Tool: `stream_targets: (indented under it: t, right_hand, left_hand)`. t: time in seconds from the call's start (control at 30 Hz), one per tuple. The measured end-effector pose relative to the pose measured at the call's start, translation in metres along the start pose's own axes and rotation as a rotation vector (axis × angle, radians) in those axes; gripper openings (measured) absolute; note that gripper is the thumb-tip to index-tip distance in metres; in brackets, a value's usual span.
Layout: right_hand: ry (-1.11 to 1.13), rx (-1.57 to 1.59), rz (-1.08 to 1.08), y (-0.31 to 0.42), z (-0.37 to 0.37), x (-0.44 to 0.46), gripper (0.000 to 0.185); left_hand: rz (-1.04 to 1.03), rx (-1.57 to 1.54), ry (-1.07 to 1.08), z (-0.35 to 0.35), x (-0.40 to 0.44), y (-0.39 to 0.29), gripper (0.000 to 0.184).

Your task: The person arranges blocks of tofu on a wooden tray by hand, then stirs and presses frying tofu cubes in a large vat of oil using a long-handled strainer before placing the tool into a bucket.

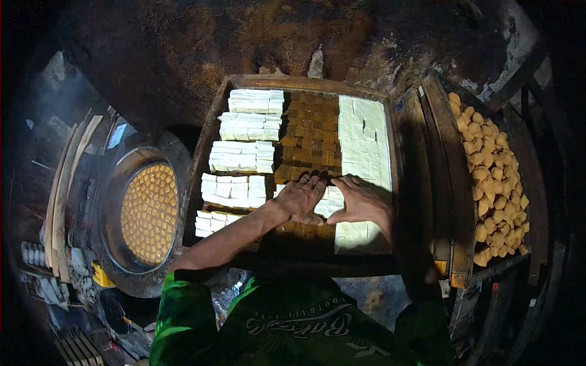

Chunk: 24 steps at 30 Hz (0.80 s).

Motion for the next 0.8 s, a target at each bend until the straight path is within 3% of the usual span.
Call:
stream_targets:
  t: [0.07, 0.17, 0.2, 0.3, 0.5, 0.57, 0.67, 0.77, 0.8]
  right_hand:
    - [-0.056, -0.08, -0.017, 0.007, -0.002, 0.001, 0.093]
    - [-0.1, 0.038, 0.056, 0.001, 0.0, 0.007, 0.08]
    - [-0.211, 0.076, 0.1, 0.005, 0.011, 0.004, 0.07]
    - [-0.208, 0.108, 0.148, 0.009, 0.02, -0.001, 0.068]
    - [-0.109, 0.16, 0.085, 0.01, 0.002, 0.007, 0.078]
    - [-0.196, -0.096, 0.152, 0.024, 0.017, -0.004, 0.09]
    - [-0.297, -0.213, 0.206, 0.04, 0.018, -0.01, 0.103]
    - [-0.254, -0.191, 0.211, 0.049, 0.004, 0.002, 0.102]
    - [-0.229, -0.179, 0.195, 0.046, -0.004, 0.009, 0.099]
  left_hand:
    - [-0.021, 0.165, -0.3, 0.005, -0.001, 0.008, 0.079]
    - [-0.038, 0.064, -0.22, 0.006, 0.001, 0.009, 0.077]
    - [-0.034, 0.063, -0.223, 0.007, 0.0, 0.009, 0.077]
    - [-0.074, -0.004, -0.225, 0.013, -0.006, 0.006, 0.079]
    - [-0.006, 0.036, -0.154, 0.014, -0.016, 0.003, 0.082]
    - [-0.001, 0.124, -0.247, 0.025, -0.029, 0.005, 0.086]
    - [0.044, 0.291, -0.166, 0.032, -0.049, 0.015, 0.091]
    - [-0.037, 0.42, -0.247, 0.008, -0.052, 0.029, 0.093]
    - [-0.038, 0.464, -0.133, 0.012, -0.052, 0.023, 0.096]
Point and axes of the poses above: each hand's wrist, its own x-axis towards the middle knuckle, its own z-axis out of the back of the hand, y = z × x, the point moved 9 cm from there along x, towards the middle knuckle, and after that the axes turned 4 degrees about -y, right-handed, at the moved point
